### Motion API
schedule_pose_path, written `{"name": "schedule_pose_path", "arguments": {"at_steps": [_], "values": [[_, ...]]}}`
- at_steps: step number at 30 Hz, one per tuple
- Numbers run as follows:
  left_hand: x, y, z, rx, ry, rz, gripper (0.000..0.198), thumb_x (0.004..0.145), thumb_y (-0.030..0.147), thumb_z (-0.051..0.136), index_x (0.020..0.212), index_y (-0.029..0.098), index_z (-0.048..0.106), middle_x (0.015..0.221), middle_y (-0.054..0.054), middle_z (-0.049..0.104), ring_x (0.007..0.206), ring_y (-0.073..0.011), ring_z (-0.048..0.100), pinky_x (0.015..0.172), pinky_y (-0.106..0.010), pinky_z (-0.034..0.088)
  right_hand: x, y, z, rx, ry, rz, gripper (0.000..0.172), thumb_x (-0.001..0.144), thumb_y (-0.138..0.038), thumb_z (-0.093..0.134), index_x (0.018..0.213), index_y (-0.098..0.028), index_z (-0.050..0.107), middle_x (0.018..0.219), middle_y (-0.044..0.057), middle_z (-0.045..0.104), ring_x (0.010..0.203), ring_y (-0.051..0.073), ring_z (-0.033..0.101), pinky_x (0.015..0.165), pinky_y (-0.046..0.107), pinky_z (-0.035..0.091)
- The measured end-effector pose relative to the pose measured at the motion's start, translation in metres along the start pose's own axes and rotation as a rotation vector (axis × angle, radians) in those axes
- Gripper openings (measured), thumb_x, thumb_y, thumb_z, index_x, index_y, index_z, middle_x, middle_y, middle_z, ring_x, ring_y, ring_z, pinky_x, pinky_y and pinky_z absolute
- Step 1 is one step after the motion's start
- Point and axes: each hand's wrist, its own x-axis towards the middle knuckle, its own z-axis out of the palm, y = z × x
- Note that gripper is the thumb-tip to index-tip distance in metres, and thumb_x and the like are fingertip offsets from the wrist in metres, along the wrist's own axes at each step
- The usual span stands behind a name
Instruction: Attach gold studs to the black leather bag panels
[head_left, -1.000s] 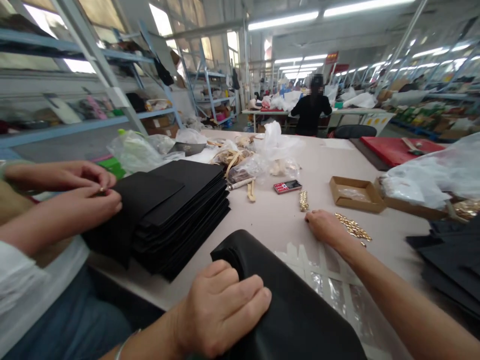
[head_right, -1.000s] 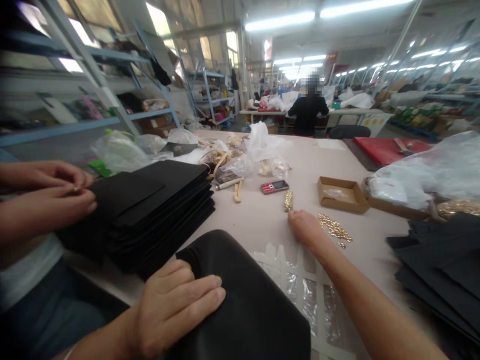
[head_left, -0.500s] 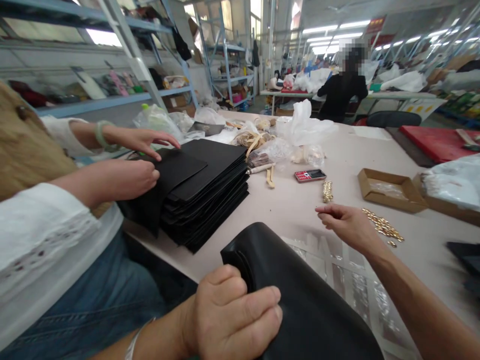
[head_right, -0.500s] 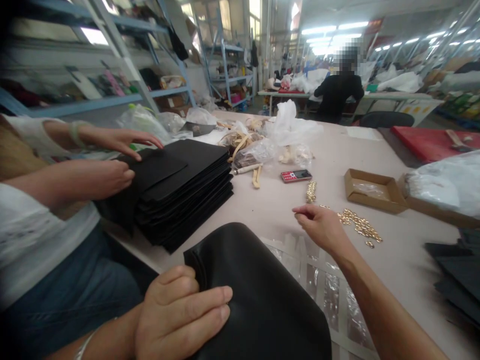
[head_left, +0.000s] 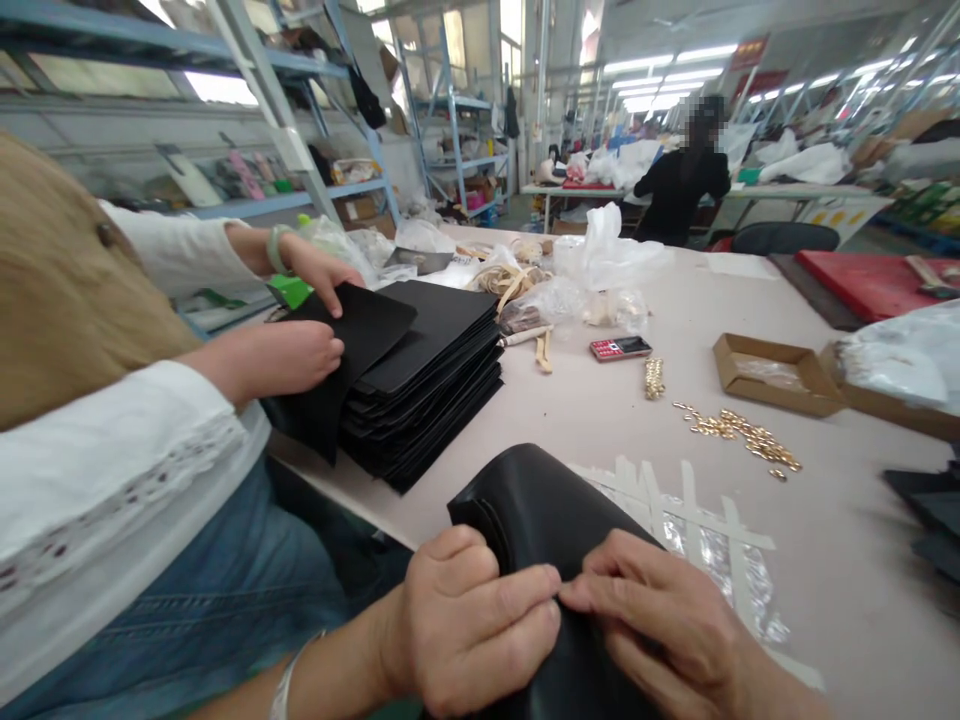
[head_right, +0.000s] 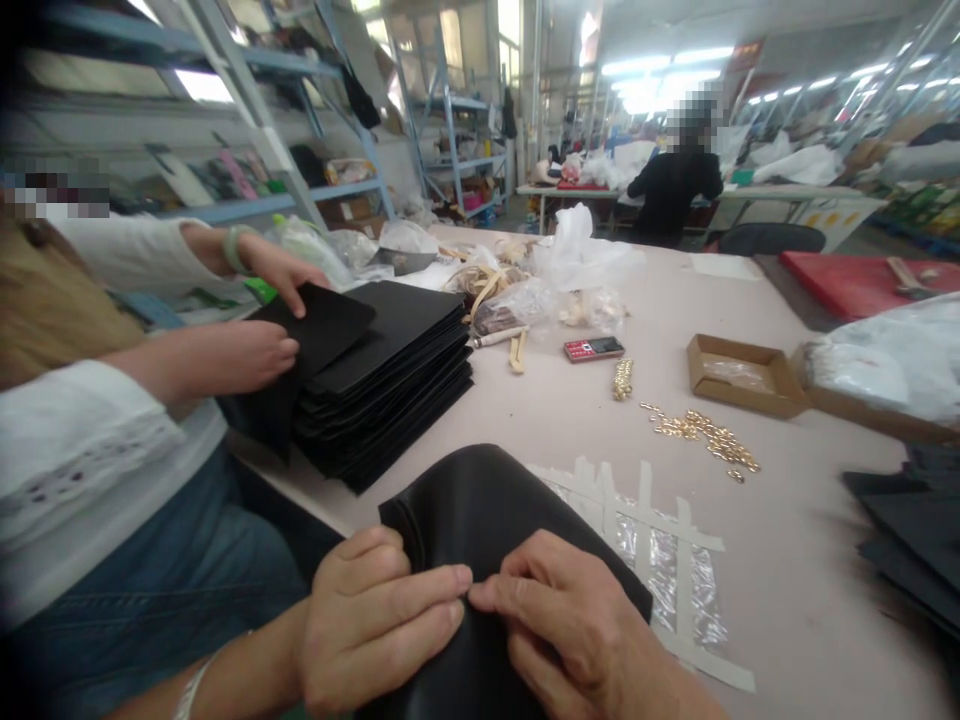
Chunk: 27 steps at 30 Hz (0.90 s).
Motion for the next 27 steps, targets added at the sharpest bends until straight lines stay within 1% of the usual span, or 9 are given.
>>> {"name": "schedule_pose_path", "arguments": {"at_steps": [4, 7, 8, 12, 14, 16, 20, 25, 27], "values": [[-0.005, 0.005, 0.007, -0.027, -0.044, -0.05, 0.009, 0.077, 0.015, 0.058, 0.084, 0.017, 0.062, 0.09, -0.003, 0.07, 0.057, -0.0114, 0.048, 0.053, -0.029, 0.033, -0.004, -0.001, 0.002, 0.008, -0.037, 0.05, 0.039, 0.083, -0.005, 0.043, 0.115, -0.021, 0.058, 0.086, 0.006, 0.059, 0.078, 0.015, 0.056, 0.064, 0.026, 0.048], [-0.004, 0.01, 0.01, -0.035, -0.063, -0.072, 0.009, 0.076, 0.014, 0.056, 0.084, 0.018, 0.06, 0.088, -0.003, 0.069, 0.056, -0.0117, 0.047, 0.053, -0.029, 0.032, -0.006, -0.001, 0.003, 0.065, -0.046, 0.101, 0.035, 0.084, -0.006, 0.044, 0.11, -0.021, 0.061, 0.088, 0.005, 0.061, 0.08, 0.014, 0.058, 0.067, 0.025, 0.048], [-0.004, 0.011, 0.01, -0.043, -0.058, -0.072, 0.009, 0.076, 0.015, 0.055, 0.083, 0.018, 0.06, 0.087, -0.004, 0.069, 0.056, -0.012, 0.046, 0.053, -0.029, 0.031, -0.006, -0.002, 0.004, 0.085, -0.026, 0.142, 0.032, 0.084, -0.007, 0.046, 0.107, -0.022, 0.062, 0.088, 0.004, 0.062, 0.081, 0.014, 0.059, 0.069, 0.025, 0.048], [-0.001, 0.013, 0.008, -0.087, 0.002, -0.063, 0.011, 0.078, 0.015, 0.048, 0.078, 0.017, 0.058, 0.083, -0.006, 0.068, 0.057, -0.0137, 0.048, 0.054, -0.031, 0.034, -0.006, -0.004, 0.008, 0.142, 0.119, 0.406, 0.02, 0.084, -0.019, 0.057, 0.101, -0.027, 0.065, 0.089, -0.001, 0.068, 0.08, 0.013, 0.063, 0.074, 0.023, 0.049], [-0.002, 0.013, 0.007, -0.095, 0.035, -0.062, 0.012, 0.079, 0.014, 0.047, 0.077, 0.017, 0.059, 0.084, -0.005, 0.069, 0.058, -0.0137, 0.05, 0.055, -0.031, 0.036, -0.006, -0.005, 0.01, 0.187, 0.115, 0.482, 0.014, 0.084, -0.023, 0.059, 0.094, -0.028, 0.068, 0.086, -0.003, 0.07, 0.079, 0.012, 0.064, 0.073, 0.021, 0.05], [-0.004, 0.012, 0.008, -0.104, 0.046, -0.068, 0.014, 0.081, 0.014, 0.046, 0.079, 0.017, 0.06, 0.086, -0.005, 0.07, 0.059, -0.0137, 0.05, 0.055, -0.031, 0.037, -0.004, -0.006, 0.011, 0.231, 0.093, 0.505, 0.013, 0.083, -0.022, 0.058, 0.085, -0.028, 0.069, 0.081, -0.005, 0.07, 0.076, 0.011, 0.064, 0.07, 0.02, 0.05], [-0.006, 0.013, 0.008, -0.116, -0.008, -0.056, 0.018, 0.084, 0.015, 0.044, 0.087, 0.014, 0.062, 0.087, -0.007, 0.07, 0.061, -0.0145, 0.052, 0.056, -0.031, 0.038, -0.001, -0.007, 0.012, 0.256, 0.107, 0.515, 0.013, 0.081, -0.018, 0.059, 0.082, -0.026, 0.069, 0.077, -0.006, 0.07, 0.071, 0.01, 0.064, 0.068, 0.019, 0.049], [-0.007, 0.017, 0.008, -0.088, 0.017, -0.075, 0.011, 0.079, 0.014, 0.051, 0.077, 0.016, 0.061, 0.082, -0.007, 0.07, 0.057, -0.0139, 0.048, 0.054, -0.031, 0.038, 0.002, -0.01, 0.017, 0.274, 0.145, 0.499, 0.012, 0.081, -0.018, 0.06, 0.081, -0.026, 0.069, 0.075, -0.007, 0.069, 0.069, 0.008, 0.063, 0.066, 0.016, 0.047], [-0.007, 0.017, 0.008, -0.101, 0.029, -0.06, 0.009, 0.076, 0.014, 0.054, 0.076, 0.017, 0.063, 0.083, -0.006, 0.07, 0.056, -0.0137, 0.048, 0.053, -0.031, 0.037, 0.002, -0.011, 0.017, 0.29, 0.132, 0.504, 0.013, 0.081, -0.018, 0.059, 0.081, -0.026, 0.069, 0.076, -0.007, 0.069, 0.07, 0.008, 0.063, 0.066, 0.016, 0.047]]}}
